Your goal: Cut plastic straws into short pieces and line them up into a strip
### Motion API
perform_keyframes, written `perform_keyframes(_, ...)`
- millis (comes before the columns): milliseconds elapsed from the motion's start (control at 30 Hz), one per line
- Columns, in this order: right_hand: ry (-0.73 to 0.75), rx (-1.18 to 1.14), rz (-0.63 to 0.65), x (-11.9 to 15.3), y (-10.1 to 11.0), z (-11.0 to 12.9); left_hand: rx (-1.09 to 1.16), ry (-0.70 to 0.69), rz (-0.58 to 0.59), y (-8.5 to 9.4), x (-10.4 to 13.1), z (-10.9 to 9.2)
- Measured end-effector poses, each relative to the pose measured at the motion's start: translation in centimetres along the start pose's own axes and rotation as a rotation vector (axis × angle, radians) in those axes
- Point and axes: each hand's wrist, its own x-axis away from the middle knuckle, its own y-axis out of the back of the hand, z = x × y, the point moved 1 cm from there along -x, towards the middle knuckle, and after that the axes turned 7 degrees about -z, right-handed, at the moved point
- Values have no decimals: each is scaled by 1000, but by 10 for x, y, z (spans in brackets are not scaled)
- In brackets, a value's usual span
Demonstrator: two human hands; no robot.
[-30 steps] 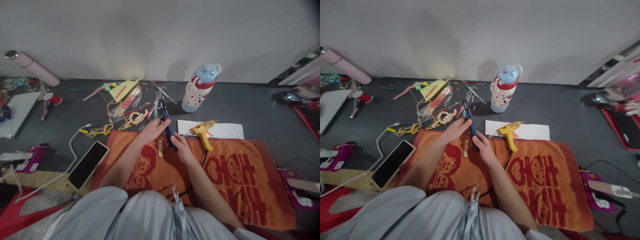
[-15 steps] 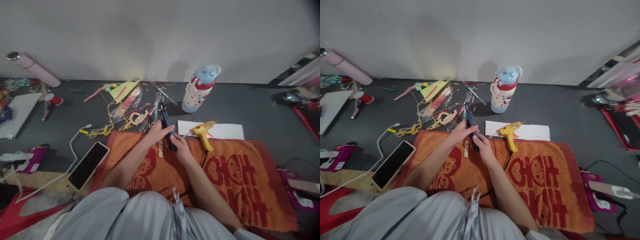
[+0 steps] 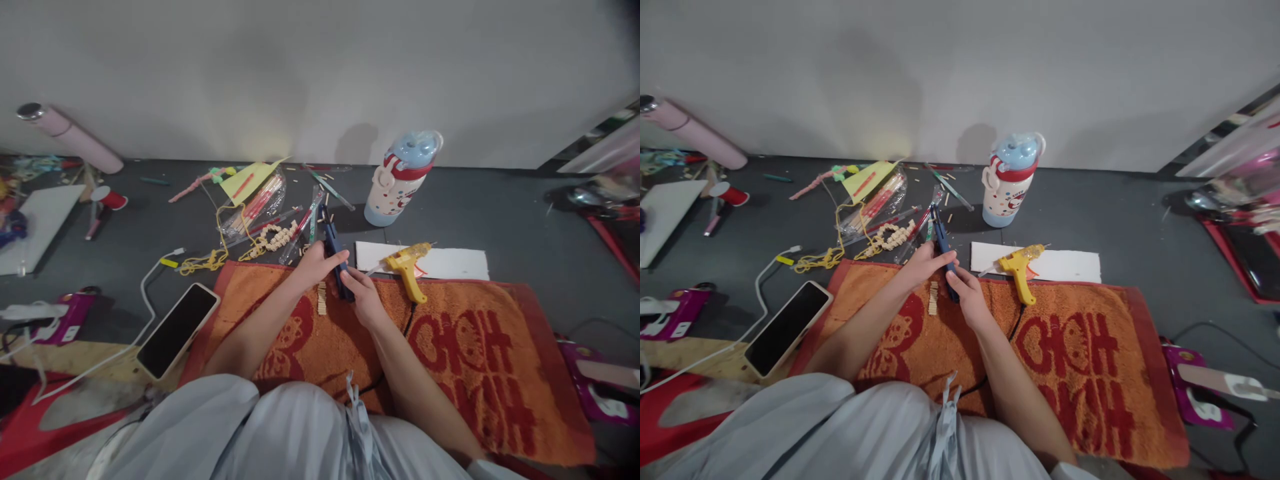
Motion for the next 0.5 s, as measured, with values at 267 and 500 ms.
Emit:
perform_keyframes(267, 8, -1, -3, 0, 0, 2, 88, 81, 60, -3, 2, 2)
perform_keyframes(500, 10, 28, 30, 1, 4, 1, 83, 1, -58, 15, -8, -12)
